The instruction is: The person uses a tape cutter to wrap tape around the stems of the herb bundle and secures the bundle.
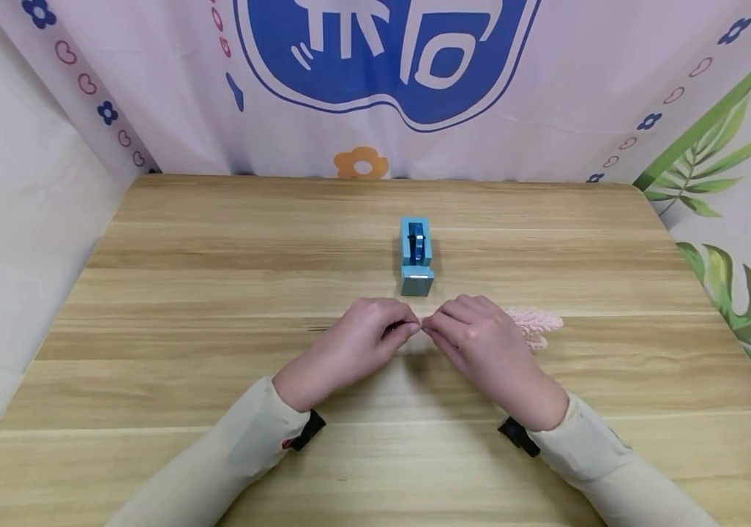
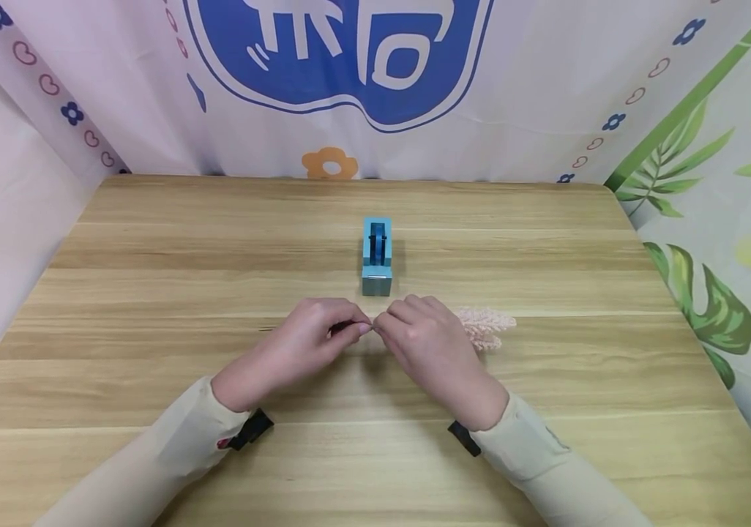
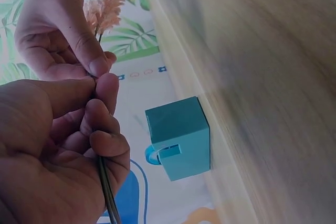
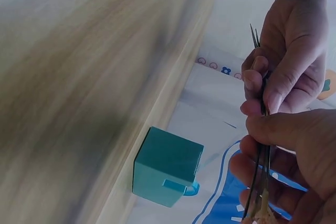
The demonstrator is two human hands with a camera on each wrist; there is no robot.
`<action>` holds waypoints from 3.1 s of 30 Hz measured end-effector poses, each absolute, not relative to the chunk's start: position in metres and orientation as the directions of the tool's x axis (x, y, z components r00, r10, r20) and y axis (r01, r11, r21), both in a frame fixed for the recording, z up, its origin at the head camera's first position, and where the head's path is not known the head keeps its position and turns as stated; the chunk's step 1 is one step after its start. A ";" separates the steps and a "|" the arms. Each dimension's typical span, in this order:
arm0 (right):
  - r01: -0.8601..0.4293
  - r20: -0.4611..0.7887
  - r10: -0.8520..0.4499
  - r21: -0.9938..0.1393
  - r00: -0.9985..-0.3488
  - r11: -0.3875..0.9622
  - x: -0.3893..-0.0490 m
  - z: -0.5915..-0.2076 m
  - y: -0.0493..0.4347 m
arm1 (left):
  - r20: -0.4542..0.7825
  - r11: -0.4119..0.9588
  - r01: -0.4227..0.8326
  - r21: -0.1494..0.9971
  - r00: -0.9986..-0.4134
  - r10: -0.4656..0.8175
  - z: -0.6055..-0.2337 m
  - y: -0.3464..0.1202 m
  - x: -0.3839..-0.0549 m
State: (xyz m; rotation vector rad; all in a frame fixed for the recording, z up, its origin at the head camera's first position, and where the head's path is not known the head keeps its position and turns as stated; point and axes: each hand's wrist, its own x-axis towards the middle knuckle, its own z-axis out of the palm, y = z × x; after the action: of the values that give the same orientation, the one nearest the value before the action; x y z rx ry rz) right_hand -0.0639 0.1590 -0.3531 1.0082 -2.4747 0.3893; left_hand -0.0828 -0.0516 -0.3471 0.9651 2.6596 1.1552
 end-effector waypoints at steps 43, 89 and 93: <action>-0.681 0.311 -0.616 -0.171 -0.723 0.713 -0.064 -0.346 0.166 | 0.089 0.587 0.458 0.667 -0.831 0.548 -0.348 -0.050 -0.083; -0.683 0.344 -0.611 -0.144 -0.713 0.716 -0.067 -0.346 0.169 | 0.098 0.627 0.438 0.645 -0.860 0.501 -0.347 -0.045 -0.081; -0.689 0.336 -0.618 -0.150 -0.710 0.709 -0.069 -0.345 0.170 | 0.126 0.611 0.457 0.647 -0.854 0.506 -0.348 -0.046 -0.082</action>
State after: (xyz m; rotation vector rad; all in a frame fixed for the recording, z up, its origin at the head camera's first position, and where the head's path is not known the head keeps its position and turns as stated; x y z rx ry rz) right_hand -0.0688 0.1699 -0.3449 1.0365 -2.6561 0.3867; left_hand -0.0821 -0.0460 -0.3481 0.8249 2.7565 1.0770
